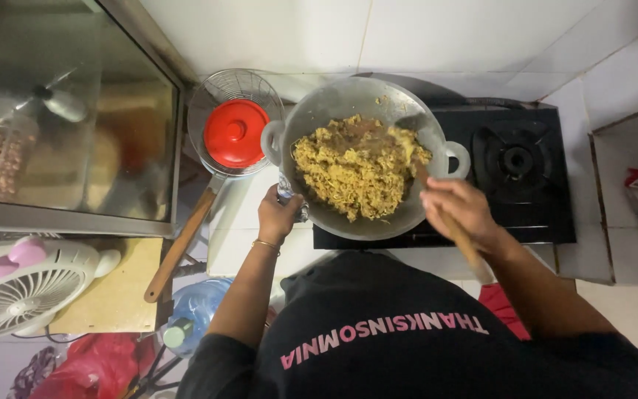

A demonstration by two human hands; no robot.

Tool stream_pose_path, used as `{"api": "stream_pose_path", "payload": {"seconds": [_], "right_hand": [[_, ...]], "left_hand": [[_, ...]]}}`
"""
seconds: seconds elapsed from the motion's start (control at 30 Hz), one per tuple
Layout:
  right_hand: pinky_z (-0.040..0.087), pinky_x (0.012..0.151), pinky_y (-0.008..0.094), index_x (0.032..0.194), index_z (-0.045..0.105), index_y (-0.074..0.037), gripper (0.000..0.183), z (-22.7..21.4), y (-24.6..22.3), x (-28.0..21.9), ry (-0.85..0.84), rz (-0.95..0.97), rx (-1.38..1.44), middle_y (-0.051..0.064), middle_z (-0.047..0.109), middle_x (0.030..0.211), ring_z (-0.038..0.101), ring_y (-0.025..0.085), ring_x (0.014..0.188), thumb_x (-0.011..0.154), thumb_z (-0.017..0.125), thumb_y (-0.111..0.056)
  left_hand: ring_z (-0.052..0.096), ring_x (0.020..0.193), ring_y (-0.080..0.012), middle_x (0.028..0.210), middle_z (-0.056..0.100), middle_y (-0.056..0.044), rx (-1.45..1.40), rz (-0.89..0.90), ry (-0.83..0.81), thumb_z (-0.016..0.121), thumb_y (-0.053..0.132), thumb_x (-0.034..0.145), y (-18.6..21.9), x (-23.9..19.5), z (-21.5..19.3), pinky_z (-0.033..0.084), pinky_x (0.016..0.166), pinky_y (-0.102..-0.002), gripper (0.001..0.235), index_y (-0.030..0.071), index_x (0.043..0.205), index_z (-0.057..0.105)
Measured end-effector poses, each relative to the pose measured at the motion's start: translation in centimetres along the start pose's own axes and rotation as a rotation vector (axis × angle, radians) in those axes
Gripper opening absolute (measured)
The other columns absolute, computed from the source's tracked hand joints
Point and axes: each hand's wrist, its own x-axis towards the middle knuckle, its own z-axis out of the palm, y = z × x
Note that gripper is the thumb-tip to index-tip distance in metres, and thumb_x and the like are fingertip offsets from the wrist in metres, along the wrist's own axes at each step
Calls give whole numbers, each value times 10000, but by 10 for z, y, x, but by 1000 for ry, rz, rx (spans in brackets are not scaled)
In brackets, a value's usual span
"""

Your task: The person stirs a large quantity of yellowish, textured food in a wok placed on a gas stove using a wooden spatula. The person holds the wok handle with a cloth in their left hand while continuously mixing the contents with their right hand.

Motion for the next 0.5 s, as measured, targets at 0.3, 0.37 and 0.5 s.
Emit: {"api": "stream_pose_path", "payload": {"seconds": [0.3,0.37,0.5], "right_hand": [[535,724,411,712,568,-93,349,16,58,108,118,-234,-181,81,578,712,626,333,667,1004,758,-108],[533,678,425,695,540,-92,382,34,68,126,106,-223,-154,93,560,658,615,354,618,1016,745,-116],[440,527,404,691,438,-86,457,51,67,160,-16,-92,80,96,411,501,490,349,459,1082,673,-73]], "left_hand": [[683,1107,-394,1125,721,-221,18,-28,15,772,381,802,16,-11,-2,558,917,-470,635,84,1342,620],[676,1117,-403,1137,716,-230,23,-27,11,767,376,808,19,-13,-3,555,927,-475,635,77,1347,614],[664,1137,-415,1152,709,-244,33,-33,12,769,372,810,25,-16,-6,550,938,-480,648,65,1357,604]]}}
